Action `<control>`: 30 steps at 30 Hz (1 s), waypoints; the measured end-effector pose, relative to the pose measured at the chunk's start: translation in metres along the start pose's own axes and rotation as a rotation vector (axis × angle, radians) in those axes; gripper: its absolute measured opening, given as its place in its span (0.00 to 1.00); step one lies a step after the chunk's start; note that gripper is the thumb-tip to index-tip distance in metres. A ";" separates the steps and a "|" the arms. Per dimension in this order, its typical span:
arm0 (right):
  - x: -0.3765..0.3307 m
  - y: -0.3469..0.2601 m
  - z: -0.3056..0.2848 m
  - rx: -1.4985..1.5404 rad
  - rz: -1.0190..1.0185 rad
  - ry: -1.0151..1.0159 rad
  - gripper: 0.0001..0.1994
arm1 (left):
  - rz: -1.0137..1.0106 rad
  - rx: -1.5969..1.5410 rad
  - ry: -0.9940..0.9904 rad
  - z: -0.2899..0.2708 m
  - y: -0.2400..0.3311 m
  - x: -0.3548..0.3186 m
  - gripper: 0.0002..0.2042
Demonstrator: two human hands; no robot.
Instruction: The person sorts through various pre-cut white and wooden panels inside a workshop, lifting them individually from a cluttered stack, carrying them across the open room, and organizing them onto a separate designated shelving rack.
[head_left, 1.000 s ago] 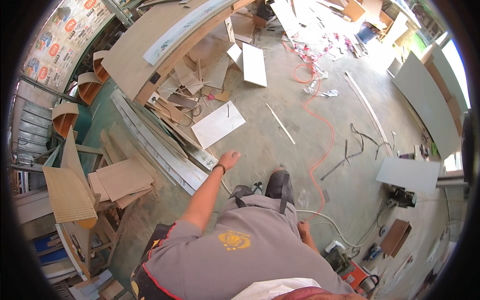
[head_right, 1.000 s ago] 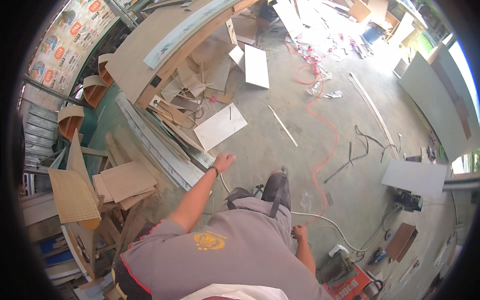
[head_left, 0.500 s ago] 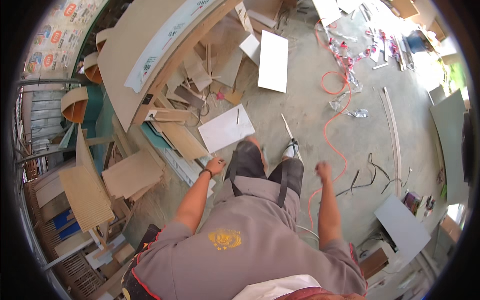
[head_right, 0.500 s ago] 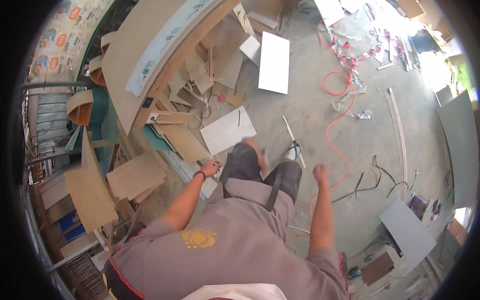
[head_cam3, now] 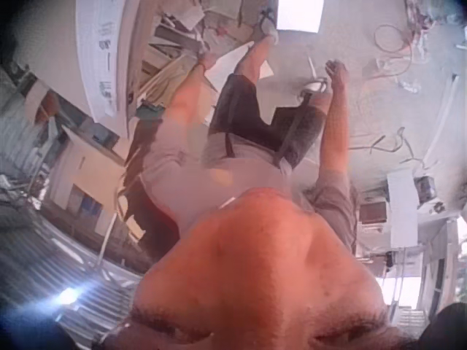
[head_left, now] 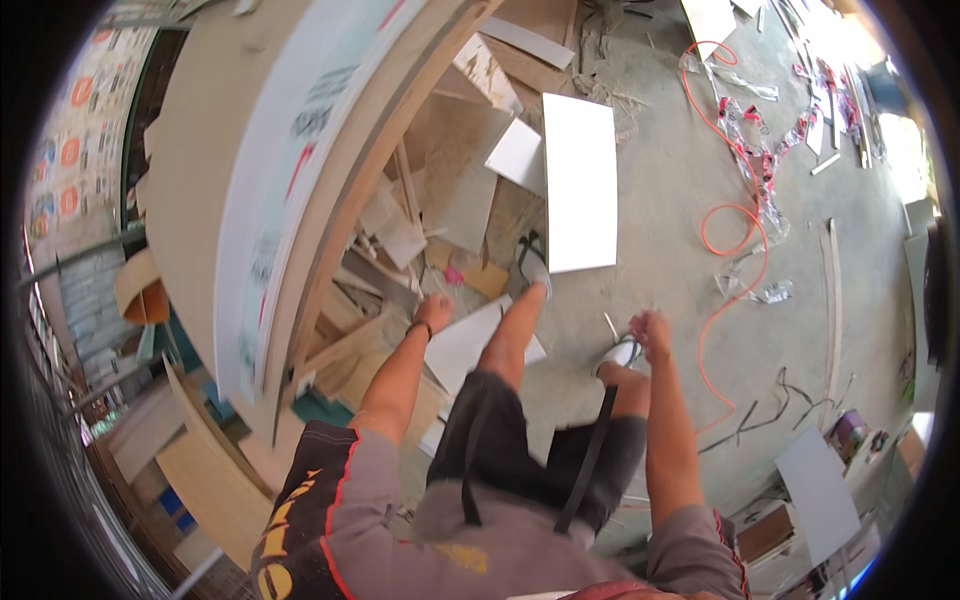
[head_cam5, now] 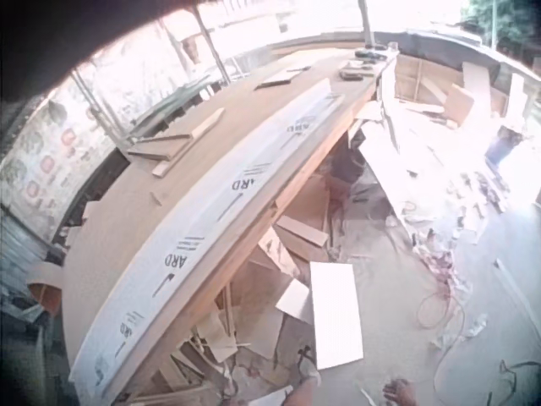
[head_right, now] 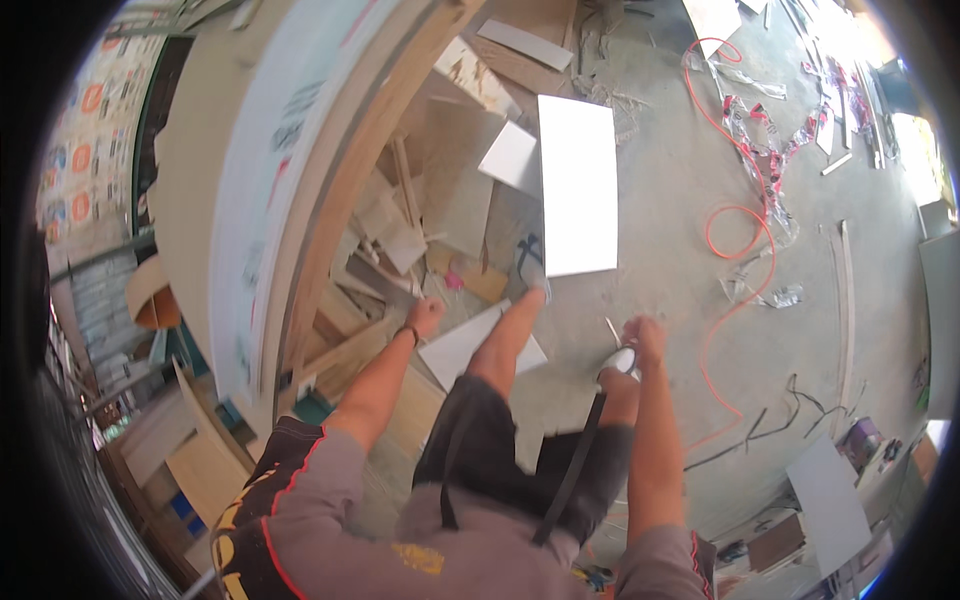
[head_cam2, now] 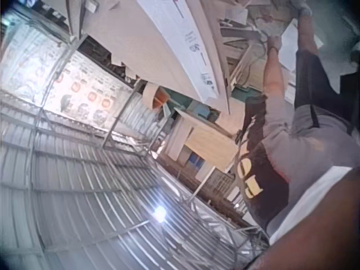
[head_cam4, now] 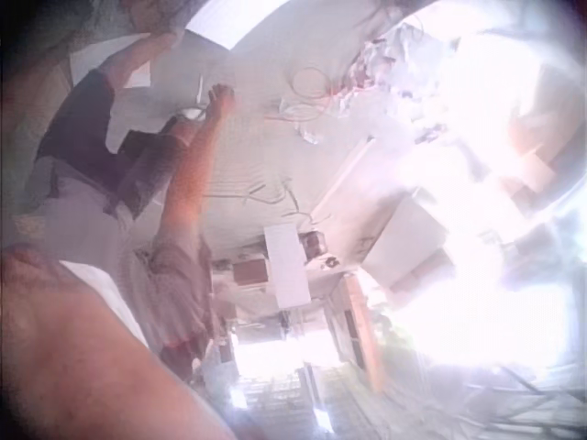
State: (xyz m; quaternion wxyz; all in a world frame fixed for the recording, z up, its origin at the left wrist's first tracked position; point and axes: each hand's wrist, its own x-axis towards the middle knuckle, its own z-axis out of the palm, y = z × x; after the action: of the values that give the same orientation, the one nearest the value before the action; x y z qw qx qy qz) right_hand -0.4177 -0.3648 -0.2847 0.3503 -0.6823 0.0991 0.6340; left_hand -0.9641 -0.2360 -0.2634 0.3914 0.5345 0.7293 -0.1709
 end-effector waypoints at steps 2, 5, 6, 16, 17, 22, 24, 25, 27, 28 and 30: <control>0.057 0.034 0.046 0.038 0.151 0.084 0.20 | 0.206 -0.136 0.280 -0.039 0.088 0.115 0.21; 0.149 0.082 0.098 0.210 0.297 -0.052 0.32 | 0.405 -0.204 0.600 -0.111 0.179 0.274 0.17; 0.173 0.094 0.097 0.319 0.332 0.045 0.36 | 0.395 -0.060 0.541 -0.116 0.238 0.302 0.18; 0.289 0.100 0.203 0.826 0.421 0.063 0.42 | 0.637 0.933 0.321 -0.196 0.323 0.412 0.44; 0.282 0.106 0.198 0.868 0.345 0.022 0.40 | 0.631 0.921 0.316 -0.199 0.323 0.409 0.42; 0.200 0.038 0.171 0.914 0.177 -0.075 0.33 | 0.683 0.911 0.393 -0.225 0.263 0.337 0.28; 0.173 -0.006 0.156 0.957 0.102 -0.098 0.29 | 0.612 1.000 0.347 -0.225 0.261 0.292 0.21; 0.164 -0.021 0.146 0.908 0.063 -0.072 0.28 | 0.570 1.047 0.318 -0.223 0.260 0.267 0.17; 0.143 -0.054 0.125 0.800 0.035 -0.102 0.25 | 0.574 1.053 0.322 -0.213 0.267 0.213 0.11; 0.139 -0.063 0.114 0.757 0.014 -0.165 0.21 | 0.580 1.080 0.302 -0.210 0.268 0.190 0.07; 0.131 -0.083 0.101 0.536 0.030 -0.180 0.17 | 0.565 1.083 0.320 -0.193 0.243 0.157 0.03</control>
State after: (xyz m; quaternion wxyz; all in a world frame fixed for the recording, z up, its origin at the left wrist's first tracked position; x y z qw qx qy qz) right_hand -0.4270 -0.2025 -0.3731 0.5161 -0.5045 0.2419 0.6485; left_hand -0.8362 0.0846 -0.2178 -0.0187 0.8478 0.4196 -0.3237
